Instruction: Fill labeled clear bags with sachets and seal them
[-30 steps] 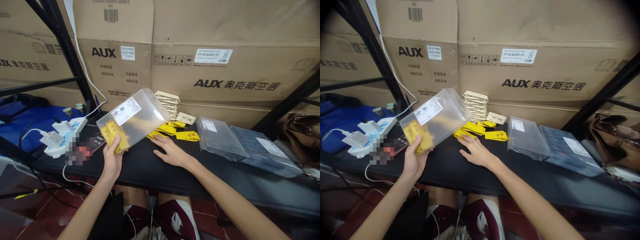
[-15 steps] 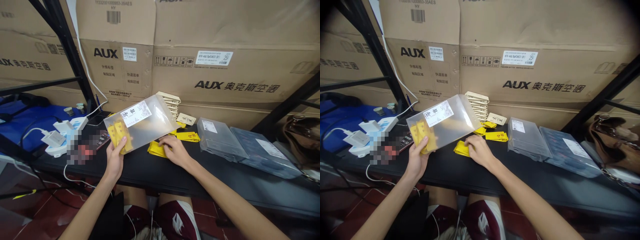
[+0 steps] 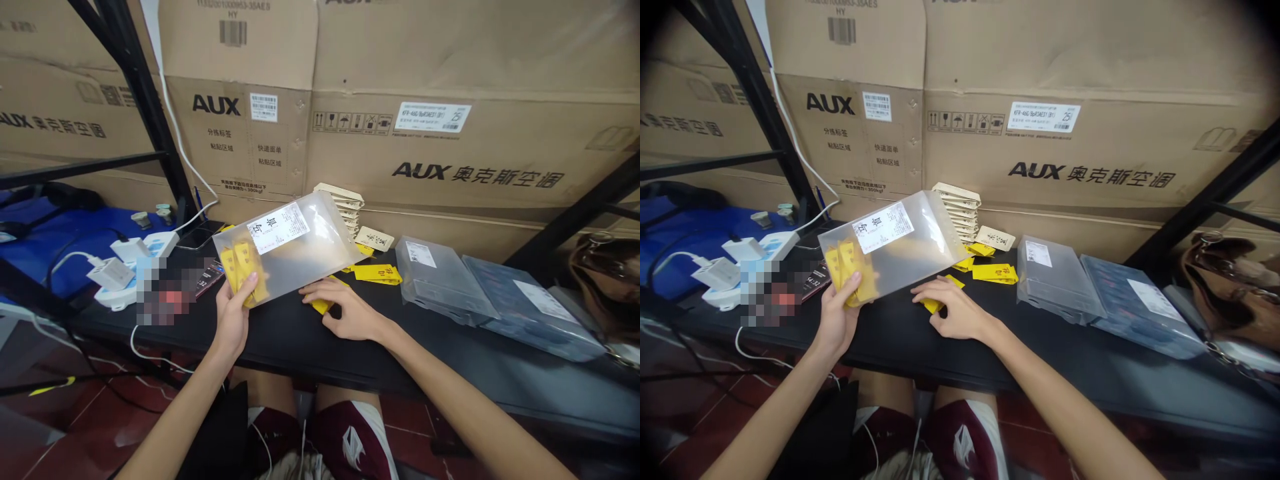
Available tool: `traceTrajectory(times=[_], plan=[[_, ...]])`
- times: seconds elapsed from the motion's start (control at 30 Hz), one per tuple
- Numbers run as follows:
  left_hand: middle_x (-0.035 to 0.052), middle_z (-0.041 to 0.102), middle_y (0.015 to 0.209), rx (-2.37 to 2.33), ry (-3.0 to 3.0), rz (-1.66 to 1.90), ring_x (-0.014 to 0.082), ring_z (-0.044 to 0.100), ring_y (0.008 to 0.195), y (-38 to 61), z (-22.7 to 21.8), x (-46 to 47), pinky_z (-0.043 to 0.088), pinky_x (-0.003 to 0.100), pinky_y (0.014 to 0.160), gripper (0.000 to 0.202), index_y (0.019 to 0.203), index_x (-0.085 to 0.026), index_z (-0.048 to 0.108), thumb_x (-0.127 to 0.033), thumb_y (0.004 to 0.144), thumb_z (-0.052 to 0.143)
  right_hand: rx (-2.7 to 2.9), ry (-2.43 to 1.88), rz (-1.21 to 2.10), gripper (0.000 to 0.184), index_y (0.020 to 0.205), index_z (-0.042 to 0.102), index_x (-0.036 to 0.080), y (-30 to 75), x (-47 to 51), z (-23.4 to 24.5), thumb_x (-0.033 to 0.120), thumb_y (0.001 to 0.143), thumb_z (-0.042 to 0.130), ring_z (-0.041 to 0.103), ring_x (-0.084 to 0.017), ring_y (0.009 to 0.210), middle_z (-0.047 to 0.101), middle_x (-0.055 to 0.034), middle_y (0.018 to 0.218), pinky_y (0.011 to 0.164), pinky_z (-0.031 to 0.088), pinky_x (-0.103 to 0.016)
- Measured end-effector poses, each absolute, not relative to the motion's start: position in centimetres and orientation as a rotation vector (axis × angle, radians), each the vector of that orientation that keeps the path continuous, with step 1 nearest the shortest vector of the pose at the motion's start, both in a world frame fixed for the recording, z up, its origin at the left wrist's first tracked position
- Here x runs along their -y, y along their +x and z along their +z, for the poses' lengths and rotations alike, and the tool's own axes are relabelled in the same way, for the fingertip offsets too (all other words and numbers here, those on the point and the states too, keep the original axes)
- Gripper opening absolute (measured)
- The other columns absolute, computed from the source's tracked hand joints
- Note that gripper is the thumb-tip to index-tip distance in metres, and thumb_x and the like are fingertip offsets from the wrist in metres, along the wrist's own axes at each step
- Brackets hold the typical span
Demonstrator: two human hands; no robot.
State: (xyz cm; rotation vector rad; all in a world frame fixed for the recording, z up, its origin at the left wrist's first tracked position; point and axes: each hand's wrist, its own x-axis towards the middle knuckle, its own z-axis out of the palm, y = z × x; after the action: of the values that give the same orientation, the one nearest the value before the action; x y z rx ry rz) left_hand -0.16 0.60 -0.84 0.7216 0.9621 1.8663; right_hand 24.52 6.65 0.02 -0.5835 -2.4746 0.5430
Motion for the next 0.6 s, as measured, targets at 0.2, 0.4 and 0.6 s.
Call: traceTrajectory(times=[0.2, 0.4, 0.6], plan=[[0.0097, 0.083, 0.105, -0.96, 0.72, 1.864, 0.0296, 0.078, 0.108, -0.2, -0.95, -0.64, 0.058, 0.039, 0.1, 0.053, 0.115, -0.015, 0.081, -0.045, 0.073, 0.098, 2.316, -0.724, 0.295, 0.01, 0.094, 0.072, 0.022, 24.6, -6.42, 0.17, 0.02, 0.09, 0.062, 0.073, -0.024, 0.086, 0.078, -0.0066, 0.092, 0.086, 0.059, -0.041], [0.0107, 0.083, 0.105, -0.973, 0.716, 1.865, 0.0315, 0.078, 0.109, -0.15, -0.72, -0.51, 0.059, 0.04, 0.098, 0.055, 0.114, -0.015, 0.081, -0.046, 0.072, 0.098, 2.561, -0.906, -0.006, 0.025, 0.102, 0.076, 0.017, 24.3, -6.26, 0.26, 0.041, 0.098, 0.068, 0.069, -0.031, 0.102, 0.074, -0.0145, 0.107, 0.088, 0.06, -0.044], [0.0115, 0.083, 0.108, -0.983, 0.701, 1.856, 0.0321, 0.078, 0.111, -0.14, -0.59, -0.5, 0.06, 0.04, 0.098, 0.06, 0.117, -0.015, 0.08, -0.048, 0.07, 0.099, 2.497, -0.969, 0.072, 0.021, 0.104, 0.075, 0.015, 24.84, -6.77, 0.9, 0.022, 0.096, 0.057, 0.068, -0.035, 0.111, 0.074, -0.017, 0.112, 0.101, 0.057, -0.052]])
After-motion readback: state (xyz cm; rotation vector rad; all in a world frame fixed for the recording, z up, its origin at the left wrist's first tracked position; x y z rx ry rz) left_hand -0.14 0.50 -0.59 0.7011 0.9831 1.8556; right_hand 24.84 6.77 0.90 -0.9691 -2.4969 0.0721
